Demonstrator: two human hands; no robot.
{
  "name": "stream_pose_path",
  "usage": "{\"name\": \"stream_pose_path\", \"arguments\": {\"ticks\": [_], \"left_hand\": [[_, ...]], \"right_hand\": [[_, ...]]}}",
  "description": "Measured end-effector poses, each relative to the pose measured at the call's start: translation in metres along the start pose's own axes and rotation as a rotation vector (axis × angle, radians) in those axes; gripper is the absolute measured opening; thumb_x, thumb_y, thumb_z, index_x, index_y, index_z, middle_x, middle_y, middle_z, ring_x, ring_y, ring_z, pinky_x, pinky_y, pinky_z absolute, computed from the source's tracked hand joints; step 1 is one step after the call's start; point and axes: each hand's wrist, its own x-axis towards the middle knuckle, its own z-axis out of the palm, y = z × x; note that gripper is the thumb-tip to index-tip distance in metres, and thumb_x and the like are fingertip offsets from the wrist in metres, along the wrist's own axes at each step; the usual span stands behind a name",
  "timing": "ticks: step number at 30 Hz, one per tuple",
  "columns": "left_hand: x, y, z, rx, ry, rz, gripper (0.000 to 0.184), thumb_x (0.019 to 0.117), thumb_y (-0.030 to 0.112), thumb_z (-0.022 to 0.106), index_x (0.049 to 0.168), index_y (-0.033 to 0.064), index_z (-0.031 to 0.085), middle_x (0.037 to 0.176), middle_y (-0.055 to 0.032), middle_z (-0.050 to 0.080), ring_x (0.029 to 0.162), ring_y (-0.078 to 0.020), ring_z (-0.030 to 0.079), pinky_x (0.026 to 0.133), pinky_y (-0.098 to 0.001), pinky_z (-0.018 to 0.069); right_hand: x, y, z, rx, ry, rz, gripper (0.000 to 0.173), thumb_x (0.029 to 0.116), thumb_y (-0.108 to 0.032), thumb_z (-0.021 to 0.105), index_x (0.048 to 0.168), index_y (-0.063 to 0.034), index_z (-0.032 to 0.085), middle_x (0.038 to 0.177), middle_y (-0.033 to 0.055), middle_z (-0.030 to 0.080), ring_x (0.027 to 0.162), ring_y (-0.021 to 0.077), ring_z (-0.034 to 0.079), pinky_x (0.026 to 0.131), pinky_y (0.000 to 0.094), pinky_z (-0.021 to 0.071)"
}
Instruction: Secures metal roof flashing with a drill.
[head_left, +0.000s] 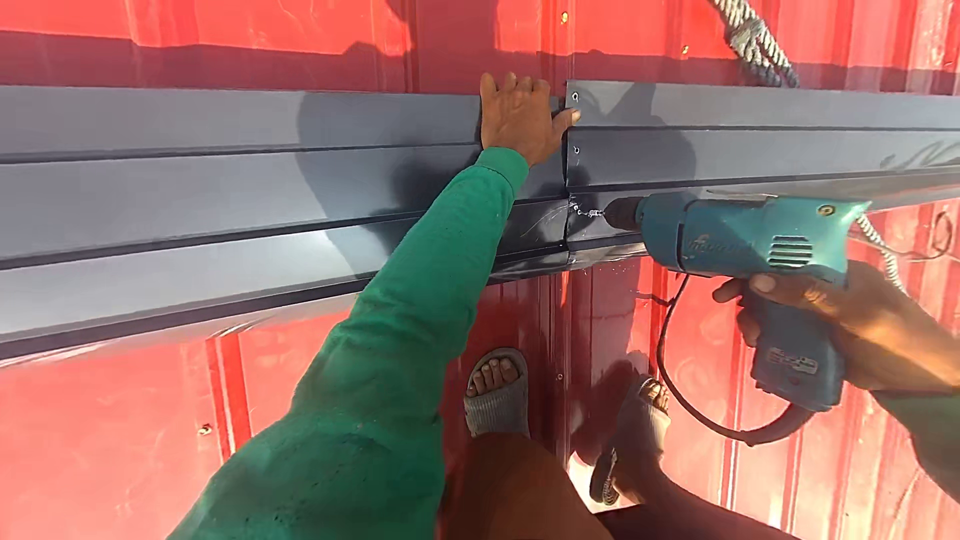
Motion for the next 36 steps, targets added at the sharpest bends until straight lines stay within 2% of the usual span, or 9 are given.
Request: {"name": "stream_pose_path", "arguments": {"ticks": [8, 12, 16, 21, 24, 26, 28, 30, 36], "left_hand": [[0.001, -0.002, -0.001, -0.038, -0.037, -0.005, 0.078, 0.0985, 0.071, 0.039, 0.133, 0.0052, 0.062, 0.133, -0.0176, 0.064, 0.133, -0.0373, 0.053, 0.117, -0.0676, 0.0218], [0.005, -0.006, -0.003, -0.043, -0.073, -0.027, 0.079, 0.0982, 0.073, 0.038, 0.132, 0.0056, 0.064, 0.134, -0.0162, 0.065, 0.133, -0.0354, 0.054, 0.117, -0.0664, 0.0237], [0.008, -0.008, 0.001, -0.044, -0.109, -0.046, 0.079, 0.0978, 0.073, 0.039, 0.13, 0.0064, 0.065, 0.132, -0.0159, 0.066, 0.132, -0.035, 0.055, 0.116, -0.0666, 0.0251], [0.01, -0.005, 0.003, -0.037, -0.124, -0.06, 0.079, 0.0981, 0.073, 0.04, 0.128, 0.0043, 0.065, 0.129, -0.0175, 0.066, 0.13, -0.0371, 0.055, 0.114, -0.068, 0.0258], [0.011, -0.006, 0.004, -0.03, -0.143, -0.055, 0.083, 0.0983, 0.074, 0.036, 0.131, 0.0025, 0.063, 0.134, -0.0198, 0.063, 0.135, -0.0403, 0.051, 0.114, -0.0693, 0.0253], [0.013, -0.008, 0.004, -0.016, -0.216, -0.061, 0.091, 0.0973, 0.078, 0.027, 0.134, 0.0018, 0.06, 0.133, -0.0224, 0.064, 0.131, -0.0419, 0.056, 0.112, -0.0699, 0.0298], [0.016, -0.011, 0.004, -0.002, -0.294, -0.069, 0.099, 0.0944, 0.083, 0.018, 0.128, 0.0016, 0.063, 0.122, -0.0255, 0.067, 0.12, -0.0443, 0.062, 0.101, -0.0699, 0.0404], [0.021, -0.014, 0.007, -0.003, -0.35, -0.086, 0.101, 0.0926, 0.085, 0.014, 0.121, 0.003, 0.065, 0.114, -0.0259, 0.069, 0.115, -0.0452, 0.065, 0.092, -0.0691, 0.0449], [0.029, -0.021, 0.017, -0.02, -0.327, -0.104, 0.09, 0.0943, 0.082, 0.024, 0.13, 0.01, 0.064, 0.119, -0.0225, 0.069, 0.116, -0.0443, 0.064, 0.092, -0.0703, 0.0446]], "right_hand": [[-0.006, -0.007, 0.017, -0.007, 0.052, 0.004, 0.037, 0.0906, -0.038, 0.067, 0.115, -0.0102, 0.065, 0.095, 0.0142, 0.074, 0.062, 0.0246, 0.07, 0.055, 0.0369, 0.0618], [-0.003, -0.005, 0.015, -0.087, 0.037, -0.064, 0.044, 0.0869, -0.04, 0.073, 0.119, -0.0113, 0.064, 0.096, 0.016, 0.074, 0.063, 0.0272, 0.071, 0.057, 0.0382, 0.0625], [0.006, 0.009, 0.0, -0.066, -0.008, -0.131, 0.057, 0.0844, -0.048, 0.078, 0.121, -0.0073, 0.062, 0.098, 0.0164, 0.074, 0.066, 0.027, 0.071, 0.059, 0.0392, 0.0629], [0.023, 0.018, -0.028, 0.099, -0.09, -0.122, 0.056, 0.087, -0.046, 0.078, 0.122, -0.0048, 0.061, 0.099, 0.0175, 0.074, 0.066, 0.0244, 0.071, 0.059, 0.0369, 0.0628], [0.036, 0.023, -0.04, 0.153, -0.158, -0.107, 0.054, 0.0886, -0.044, 0.077, 0.122, -0.0052, 0.062, 0.099, 0.0177, 0.074, 0.066, 0.0244, 0.071, 0.058, 0.0366, 0.0624], [0.041, 0.026, -0.047, 0.171, -0.197, -0.105, 0.051, 0.0897, -0.042, 0.077, 0.122, -0.0055, 0.063, 0.099, 0.0177, 0.074, 0.066, 0.0244, 0.071, 0.059, 0.0373, 0.0627], [0.046, 0.026, -0.053, 0.179, -0.223, -0.089, 0.05, 0.0898, -0.043, 0.077, 0.121, -0.0066, 0.064, 0.099, 0.0177, 0.074, 0.066, 0.0244, 0.072, 0.059, 0.0375, 0.0629], [0.054, 0.023, -0.06, 0.182, -0.258, -0.068, 0.047, 0.0911, -0.042, 0.076, 0.122, -0.0075, 0.065, 0.1, 0.0178, 0.075, 0.066, 0.0245, 0.072, 0.06, 0.0378, 0.0634], [0.079, 0.026, -0.074, 0.235, -0.354, -0.017, 0.044, 0.0937, -0.041, 0.073, 0.124, -0.0097, 0.065, 0.102, 0.0175, 0.074, 0.068, 0.024, 0.072, 0.062, 0.0375, 0.0635]]}}
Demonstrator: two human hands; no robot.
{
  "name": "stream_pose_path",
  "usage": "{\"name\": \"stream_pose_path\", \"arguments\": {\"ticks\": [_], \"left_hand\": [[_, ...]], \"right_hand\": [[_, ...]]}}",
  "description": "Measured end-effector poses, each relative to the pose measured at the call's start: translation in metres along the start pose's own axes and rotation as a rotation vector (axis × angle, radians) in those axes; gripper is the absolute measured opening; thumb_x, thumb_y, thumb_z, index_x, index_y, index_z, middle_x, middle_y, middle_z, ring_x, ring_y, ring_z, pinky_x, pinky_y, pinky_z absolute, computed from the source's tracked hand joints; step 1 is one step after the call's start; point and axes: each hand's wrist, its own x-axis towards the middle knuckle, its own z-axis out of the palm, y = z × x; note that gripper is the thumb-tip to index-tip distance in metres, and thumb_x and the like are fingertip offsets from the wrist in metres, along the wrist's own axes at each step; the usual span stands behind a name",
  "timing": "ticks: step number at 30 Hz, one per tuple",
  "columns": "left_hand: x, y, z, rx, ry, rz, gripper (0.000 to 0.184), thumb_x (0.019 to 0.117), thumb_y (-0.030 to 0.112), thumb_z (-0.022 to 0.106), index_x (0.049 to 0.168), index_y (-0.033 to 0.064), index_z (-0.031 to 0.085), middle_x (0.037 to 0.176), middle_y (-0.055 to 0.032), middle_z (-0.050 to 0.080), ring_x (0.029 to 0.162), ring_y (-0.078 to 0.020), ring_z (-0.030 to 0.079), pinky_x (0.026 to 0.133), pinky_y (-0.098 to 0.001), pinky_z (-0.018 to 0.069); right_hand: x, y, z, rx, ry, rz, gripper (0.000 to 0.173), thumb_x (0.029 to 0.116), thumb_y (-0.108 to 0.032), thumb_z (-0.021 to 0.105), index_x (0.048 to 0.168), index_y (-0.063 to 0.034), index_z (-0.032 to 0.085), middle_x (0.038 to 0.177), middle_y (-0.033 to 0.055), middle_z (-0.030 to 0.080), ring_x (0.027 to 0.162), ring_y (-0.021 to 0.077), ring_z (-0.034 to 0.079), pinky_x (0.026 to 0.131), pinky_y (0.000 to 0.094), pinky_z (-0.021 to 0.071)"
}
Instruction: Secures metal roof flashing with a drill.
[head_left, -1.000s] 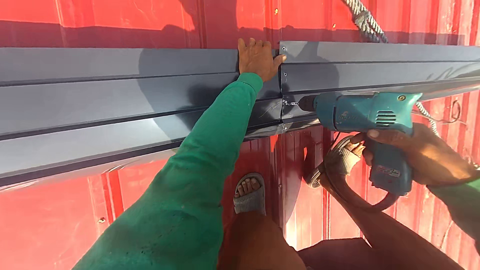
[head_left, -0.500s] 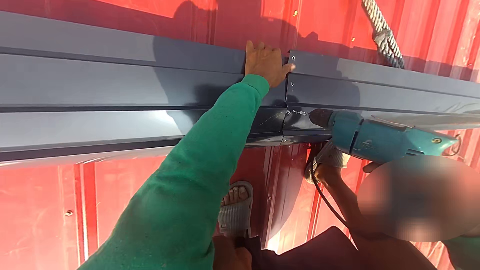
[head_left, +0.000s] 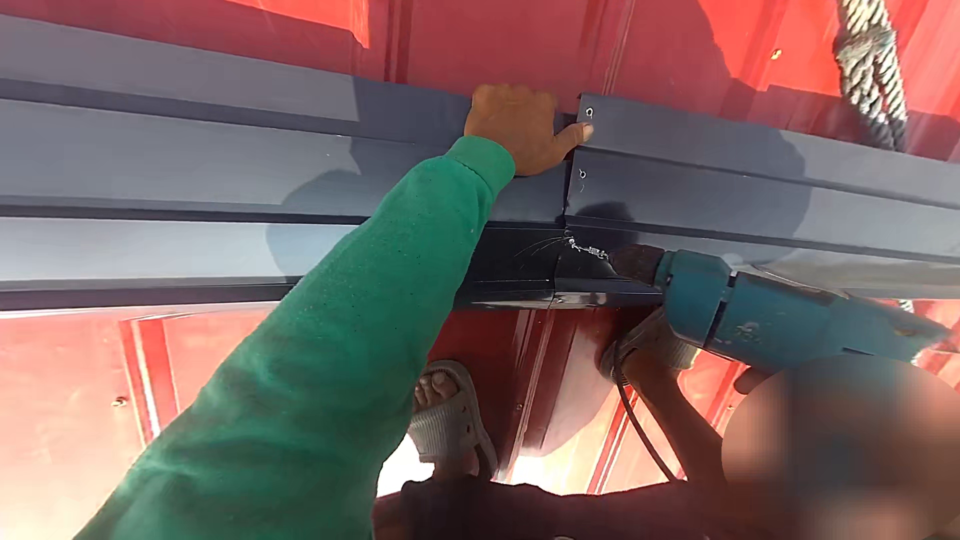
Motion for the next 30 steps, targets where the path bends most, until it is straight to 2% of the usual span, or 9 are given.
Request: {"name": "stream_pose_path", "arguments": {"ticks": [3, 6, 13, 20, 25, 30], "left_hand": [[-0.001, -0.002, 0.0, -0.011, 0.02, 0.001, 0.087, 0.095, 0.081, 0.027, 0.124, 0.0082, 0.065, 0.113, -0.0221, 0.07, 0.111, -0.0439, 0.066, 0.091, -0.0694, 0.0451], [0.0, -0.001, 0.002, -0.009, 0.025, 0.001, 0.084, 0.0953, 0.08, 0.03, 0.123, 0.0099, 0.066, 0.11, -0.0201, 0.071, 0.11, -0.0416, 0.066, 0.093, -0.0678, 0.0444], [0.002, -0.002, 0.003, -0.001, 0.039, 0.012, 0.084, 0.0948, 0.081, 0.029, 0.124, 0.0105, 0.066, 0.112, -0.0196, 0.071, 0.111, -0.0417, 0.066, 0.093, -0.0681, 0.0439], [0.001, -0.002, 0.001, 0.002, 0.033, 0.015, 0.082, 0.0955, 0.08, 0.03, 0.118, 0.0094, 0.067, 0.109, -0.0194, 0.07, 0.109, -0.0414, 0.066, 0.092, -0.0674, 0.0438], [0.0, -0.001, 0.0, 0.004, 0.019, 0.008, 0.083, 0.0958, 0.08, 0.029, 0.123, 0.0103, 0.066, 0.111, -0.0198, 0.07, 0.111, -0.0417, 0.066, 0.093, -0.0683, 0.0432], [0.001, -0.002, -0.001, 0.017, 0.019, 0.009, 0.084, 0.0957, 0.08, 0.027, 0.122, 0.0105, 0.066, 0.11, -0.0198, 0.07, 0.109, -0.0418, 0.066, 0.09, -0.0679, 0.0439]], "right_hand": [[0.002, -0.005, -0.006, 0.012, -0.013, 0.018, 0.043, 0.0937, -0.039, 0.073, 0.124, -0.0103, 0.065, 0.103, 0.018, 0.074, 0.069, 0.0243, 0.072, 0.062, 0.0381, 0.0636], [0.006, -0.007, -0.011, 0.014, -0.041, 0.031, 0.042, 0.0944, -0.039, 0.073, 0.124, -0.0101, 0.065, 0.104, 0.0177, 0.074, 0.069, 0.0238, 0.072, 0.062, 0.0377, 0.0637], [0.016, 0.0, -0.017, 0.068, -0.067, 0.021, 0.042, 0.0944, -0.039, 0.072, 0.123, -0.0098, 0.066, 0.103, 0.018, 0.074, 0.068, 0.0237, 0.072, 0.061, 0.0373, 0.0637], [0.018, 0.004, -0.022, 0.103, -0.098, 0.031, 0.043, 0.0949, -0.04, 0.072, 0.125, -0.0094, 0.066, 0.104, 0.0187, 0.074, 0.068, 0.0235, 0.072, 0.062, 0.0373, 0.0635], [0.02, 0.007, -0.021, 0.116, -0.116, 0.022, 0.042, 0.0958, -0.039, 0.071, 0.125, -0.0098, 0.066, 0.104, 0.0184, 0.074, 0.068, 0.0236, 0.072, 0.062, 0.0373, 0.0637], [0.014, 0.005, -0.023, 0.11, -0.11, 0.017, 0.042, 0.0959, -0.04, 0.07, 0.125, -0.0107, 0.066, 0.104, 0.0175, 0.074, 0.068, 0.0225, 0.072, 0.063, 0.0365, 0.0634]]}}
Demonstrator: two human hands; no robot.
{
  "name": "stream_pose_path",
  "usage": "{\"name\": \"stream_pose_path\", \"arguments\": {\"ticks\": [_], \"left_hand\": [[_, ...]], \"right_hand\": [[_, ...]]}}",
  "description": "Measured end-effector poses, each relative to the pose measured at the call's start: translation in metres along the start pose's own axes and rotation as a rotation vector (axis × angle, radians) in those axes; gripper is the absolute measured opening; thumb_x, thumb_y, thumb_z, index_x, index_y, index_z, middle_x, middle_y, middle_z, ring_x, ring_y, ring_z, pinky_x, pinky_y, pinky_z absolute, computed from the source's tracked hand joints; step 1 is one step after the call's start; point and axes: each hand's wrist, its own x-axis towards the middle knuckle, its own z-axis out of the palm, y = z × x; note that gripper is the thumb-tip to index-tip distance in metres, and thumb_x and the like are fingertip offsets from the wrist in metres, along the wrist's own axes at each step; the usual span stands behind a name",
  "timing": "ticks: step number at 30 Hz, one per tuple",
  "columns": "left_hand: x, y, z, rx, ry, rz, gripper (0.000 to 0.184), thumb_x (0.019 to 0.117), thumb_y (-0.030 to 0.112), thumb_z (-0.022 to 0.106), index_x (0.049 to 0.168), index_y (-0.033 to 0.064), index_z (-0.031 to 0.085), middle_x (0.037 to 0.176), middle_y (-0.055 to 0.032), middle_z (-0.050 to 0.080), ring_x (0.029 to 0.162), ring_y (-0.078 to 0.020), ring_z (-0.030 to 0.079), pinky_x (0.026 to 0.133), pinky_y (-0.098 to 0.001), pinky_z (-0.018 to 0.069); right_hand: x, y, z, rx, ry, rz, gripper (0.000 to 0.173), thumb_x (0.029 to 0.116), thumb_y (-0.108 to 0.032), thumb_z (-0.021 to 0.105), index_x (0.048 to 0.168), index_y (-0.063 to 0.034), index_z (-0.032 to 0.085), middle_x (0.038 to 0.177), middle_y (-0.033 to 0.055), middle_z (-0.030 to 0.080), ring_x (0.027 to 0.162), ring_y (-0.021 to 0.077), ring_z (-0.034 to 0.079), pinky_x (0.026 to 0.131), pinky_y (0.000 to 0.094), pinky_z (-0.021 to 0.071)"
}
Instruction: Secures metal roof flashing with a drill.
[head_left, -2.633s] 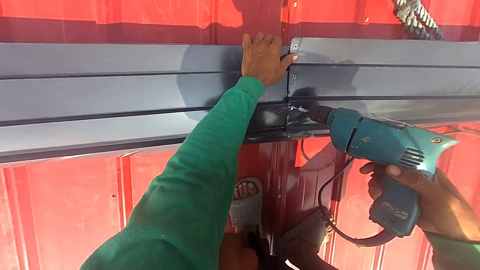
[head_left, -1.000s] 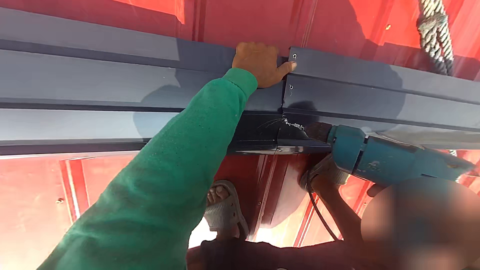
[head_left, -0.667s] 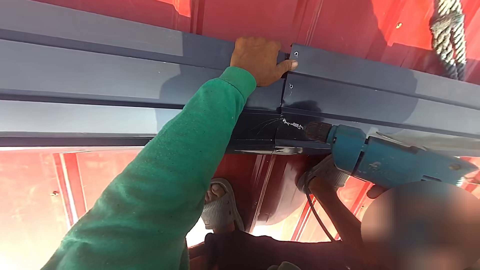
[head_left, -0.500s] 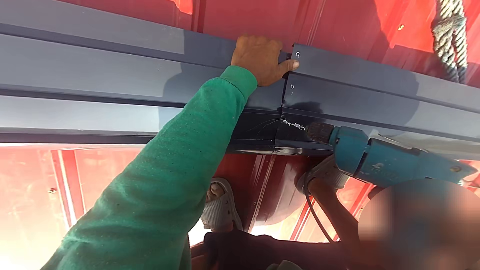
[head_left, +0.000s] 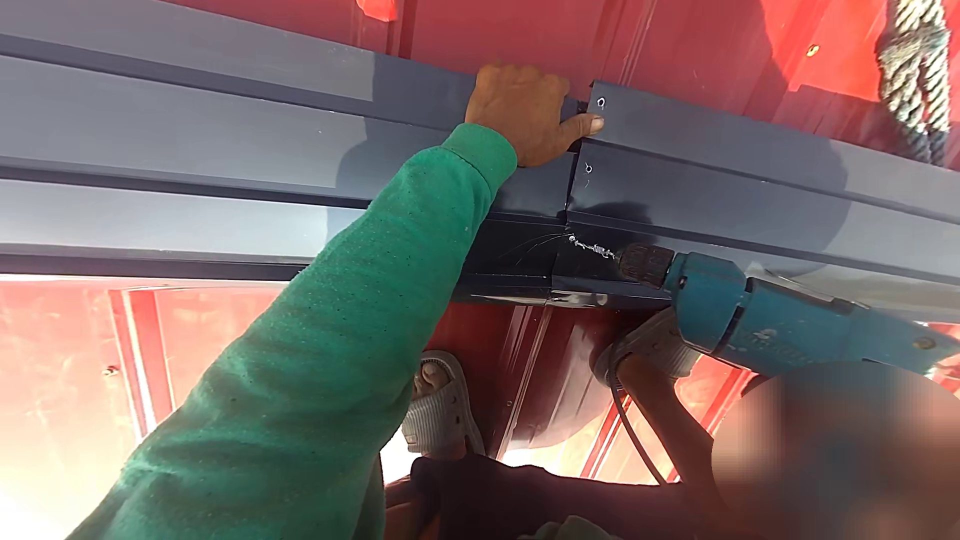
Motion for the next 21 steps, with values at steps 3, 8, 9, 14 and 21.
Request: {"name": "stream_pose_path", "arguments": {"ticks": [3, 8, 9, 14, 21], "left_hand": [[0.0, 0.001, 0.0, -0.005, 0.003, -0.001, 0.084, 0.0953, 0.08, 0.028, 0.123, 0.0108, 0.066, 0.112, -0.0193, 0.07, 0.111, -0.0415, 0.066, 0.091, -0.0679, 0.0441], [-0.001, 0.002, 0.0, 0.003, -0.007, -0.009, 0.084, 0.0951, 0.081, 0.028, 0.12, 0.0097, 0.066, 0.11, -0.0199, 0.07, 0.109, -0.0422, 0.066, 0.089, -0.068, 0.0443], [-0.001, 0.002, -0.001, 0.005, -0.003, -0.007, 0.084, 0.0952, 0.081, 0.027, 0.119, 0.0098, 0.066, 0.11, -0.0199, 0.07, 0.109, -0.0421, 0.066, 0.088, -0.0678, 0.0446], [-0.001, 0.002, -0.001, 0.0, 0.015, -0.008, 0.083, 0.095, 0.081, 0.028, 0.116, 0.0102, 0.067, 0.106, -0.0188, 0.07, 0.107, -0.0409, 0.066, 0.091, -0.0673, 0.0438], [0.0, 0.003, 0.003, 0.005, 0.027, -0.004, 0.081, 0.0963, 0.078, 0.03, 0.121, 0.0099, 0.066, 0.11, -0.0195, 0.07, 0.11, -0.0409, 0.066, 0.094, -0.0673, 0.0425]], "right_hand": [[0.002, 0.002, -0.002, 0.012, 0.001, -0.009, 0.042, 0.0959, -0.039, 0.071, 0.125, -0.0103, 0.066, 0.103, 0.0182, 0.074, 0.068, 0.0232, 0.072, 0.062, 0.0371, 0.0634], [0.003, 0.004, -0.005, 0.013, -0.011, 0.007, 0.043, 0.0957, -0.041, 0.07, 0.124, -0.0096, 0.066, 0.102, 0.0174, 0.074, 0.068, 0.0228, 0.072, 0.063, 0.0374, 0.0637], [0.004, 0.003, -0.006, 0.012, -0.008, 0.019, 0.043, 0.0954, -0.041, 0.071, 0.123, -0.0095, 0.067, 0.101, 0.0175, 0.074, 0.068, 0.0229, 0.072, 0.063, 0.0374, 0.0637], [0.011, -0.003, -0.014, 0.006, -0.033, 0.044, 0.041, 0.0957, -0.039, 0.071, 0.123, -0.0083, 0.066, 0.103, 0.0191, 0.073, 0.068, 0.0236, 0.071, 0.061, 0.0369, 0.0632], [0.02, -0.015, -0.019, -0.178, -0.066, -0.005, 0.039, 0.0949, -0.035, 0.073, 0.123, -0.0086, 0.066, 0.098, 0.0175, 0.073, 0.068, 0.0235, 0.072, 0.061, 0.0361, 0.0634]]}}
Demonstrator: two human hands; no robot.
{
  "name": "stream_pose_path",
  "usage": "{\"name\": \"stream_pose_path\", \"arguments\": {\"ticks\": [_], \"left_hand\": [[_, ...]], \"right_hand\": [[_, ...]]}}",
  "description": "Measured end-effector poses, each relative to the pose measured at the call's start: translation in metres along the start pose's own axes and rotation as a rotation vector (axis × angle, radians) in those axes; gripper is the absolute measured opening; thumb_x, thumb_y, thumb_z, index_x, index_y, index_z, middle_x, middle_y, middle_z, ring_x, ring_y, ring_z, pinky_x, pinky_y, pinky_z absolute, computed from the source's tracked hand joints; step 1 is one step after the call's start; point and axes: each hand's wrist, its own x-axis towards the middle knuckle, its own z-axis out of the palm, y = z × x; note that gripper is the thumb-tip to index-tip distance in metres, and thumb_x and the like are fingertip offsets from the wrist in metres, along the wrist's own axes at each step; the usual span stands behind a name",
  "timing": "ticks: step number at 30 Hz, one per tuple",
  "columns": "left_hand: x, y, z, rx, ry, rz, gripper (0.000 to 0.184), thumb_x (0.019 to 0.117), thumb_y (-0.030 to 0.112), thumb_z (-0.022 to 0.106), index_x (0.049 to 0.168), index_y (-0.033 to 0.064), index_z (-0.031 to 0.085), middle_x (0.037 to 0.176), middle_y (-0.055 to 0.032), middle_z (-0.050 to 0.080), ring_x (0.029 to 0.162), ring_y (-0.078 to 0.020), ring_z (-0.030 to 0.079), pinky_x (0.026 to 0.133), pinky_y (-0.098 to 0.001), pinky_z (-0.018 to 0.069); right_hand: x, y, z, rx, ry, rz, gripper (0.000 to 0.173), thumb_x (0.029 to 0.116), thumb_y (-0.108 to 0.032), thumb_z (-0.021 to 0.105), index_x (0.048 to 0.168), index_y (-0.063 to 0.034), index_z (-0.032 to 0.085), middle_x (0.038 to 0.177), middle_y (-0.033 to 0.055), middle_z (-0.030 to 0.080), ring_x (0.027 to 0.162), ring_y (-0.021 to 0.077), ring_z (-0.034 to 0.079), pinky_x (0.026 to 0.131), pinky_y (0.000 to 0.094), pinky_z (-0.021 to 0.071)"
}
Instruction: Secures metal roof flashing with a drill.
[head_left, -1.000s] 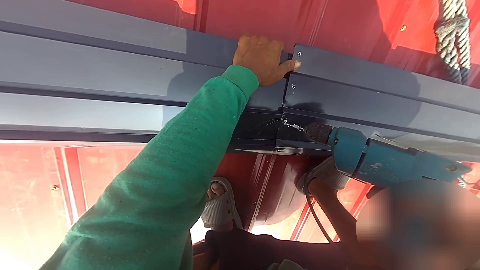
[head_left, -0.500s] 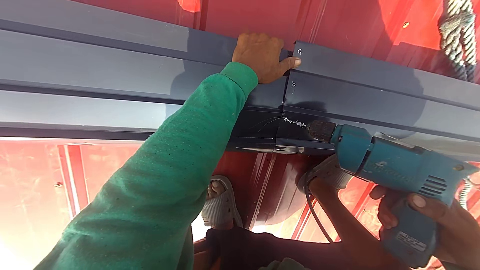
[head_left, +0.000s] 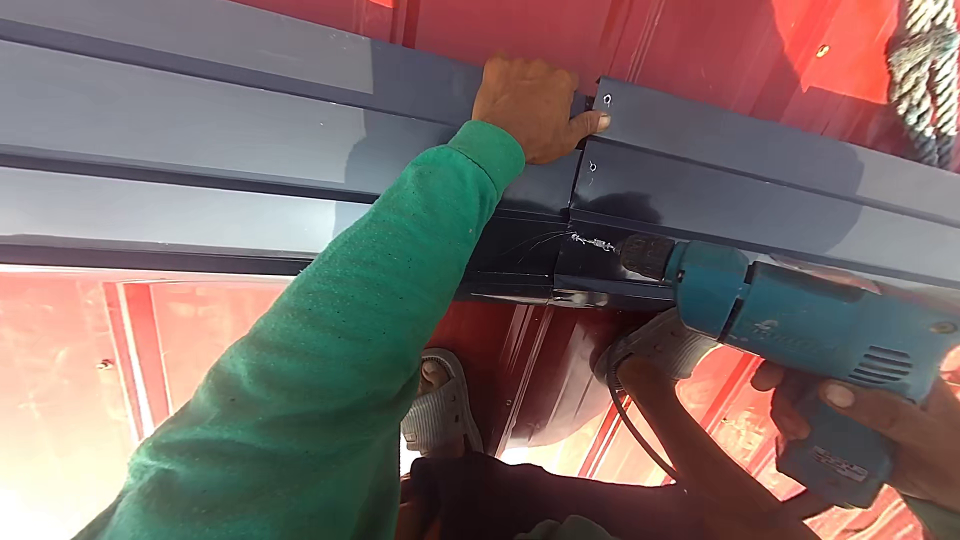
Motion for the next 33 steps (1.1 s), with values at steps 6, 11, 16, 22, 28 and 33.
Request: {"name": "stream_pose_path", "arguments": {"ticks": [6, 11, 16, 22, 28, 33], "left_hand": [[0.002, 0.001, 0.002, -0.003, 0.029, 0.013, 0.076, 0.098, 0.074, 0.034, 0.124, 0.0102, 0.065, 0.117, -0.0185, 0.069, 0.113, -0.0398, 0.065, 0.1, -0.0677, 0.0397], [0.002, 0.001, 0.006, -0.003, 0.05, 0.021, 0.075, 0.0983, 0.073, 0.035, 0.126, 0.0101, 0.064, 0.121, -0.0175, 0.068, 0.117, -0.0384, 0.063, 0.103, -0.0661, 0.0385], [0.002, -0.001, 0.007, -0.022, 0.075, 0.033, 0.074, 0.0982, 0.072, 0.037, 0.124, 0.0087, 0.065, 0.117, -0.0188, 0.069, 0.114, -0.04, 0.064, 0.101, -0.0666, 0.0392], [0.002, -0.001, 0.007, -0.021, 0.067, 0.036, 0.074, 0.0987, 0.071, 0.037, 0.123, 0.0078, 0.065, 0.117, -0.0189, 0.068, 0.114, -0.0397, 0.064, 0.1, -0.0664, 0.0397], [0.003, -0.001, 0.007, -0.036, 0.073, 0.04, 0.074, 0.0986, 0.071, 0.038, 0.125, 0.0069, 0.065, 0.119, -0.0207, 0.068, 0.116, -0.0415, 0.063, 0.101, -0.0671, 0.0392], [0.004, -0.006, 0.009, -0.038, 0.058, 0.047, 0.079, 0.097, 0.075, 0.035, 0.122, 0.007, 0.066, 0.117, -0.0199, 0.068, 0.115, -0.0406, 0.063, 0.102, -0.0673, 0.0388]], "right_hand": [[0.003, -0.036, 0.016, -0.252, 0.101, 0.143, 0.04, 0.0919, -0.034, 0.076, 0.118, -0.0064, 0.064, 0.091, 0.0146, 0.071, 0.066, 0.0254, 0.07, 0.061, 0.0396, 0.0627], [0.013, -0.062, 0.026, -0.333, 0.127, 0.203, 0.036, 0.0896, -0.034, 0.078, 0.112, -0.0105, 0.064, 0.081, 0.0104, 0.069, 0.061, 0.0227, 0.069, 0.057, 0.0374, 0.0623], [0.017, -0.069, 0.029, -0.309, 0.123, 0.23, 0.033, 0.0913, -0.034, 0.077, 0.111, -0.0098, 0.065, 0.082, 0.0109, 0.07, 0.061, 0.0228, 0.069, 0.058, 0.0368, 0.0627], [0.013, -0.068, 0.037, -0.381, 0.165, 0.232, 0.039, 0.0893, -0.038, 0.078, 0.111, -0.0096, 0.064, 0.08, 0.0107, 0.069, 0.06, 0.0234, 0.069, 0.057, 0.0378, 0.0623], [0.004, -0.055, 0.048, -0.394, 0.201, 0.142, 0.041, 0.093, -0.035, 0.075, 0.117, -0.0035, 0.063, 0.091, 0.0155, 0.072, 0.065, 0.0275, 0.07, 0.059, 0.0409, 0.0632], [-0.012, -0.055, 0.075, -0.404, 0.209, 0.069, 0.037, 0.0966, -0.027, 0.071, 0.123, -0.0032, 0.059, 0.1, 0.0117, 0.075, 0.073, 0.0231, 0.073, 0.067, 0.0387, 0.0637]]}}
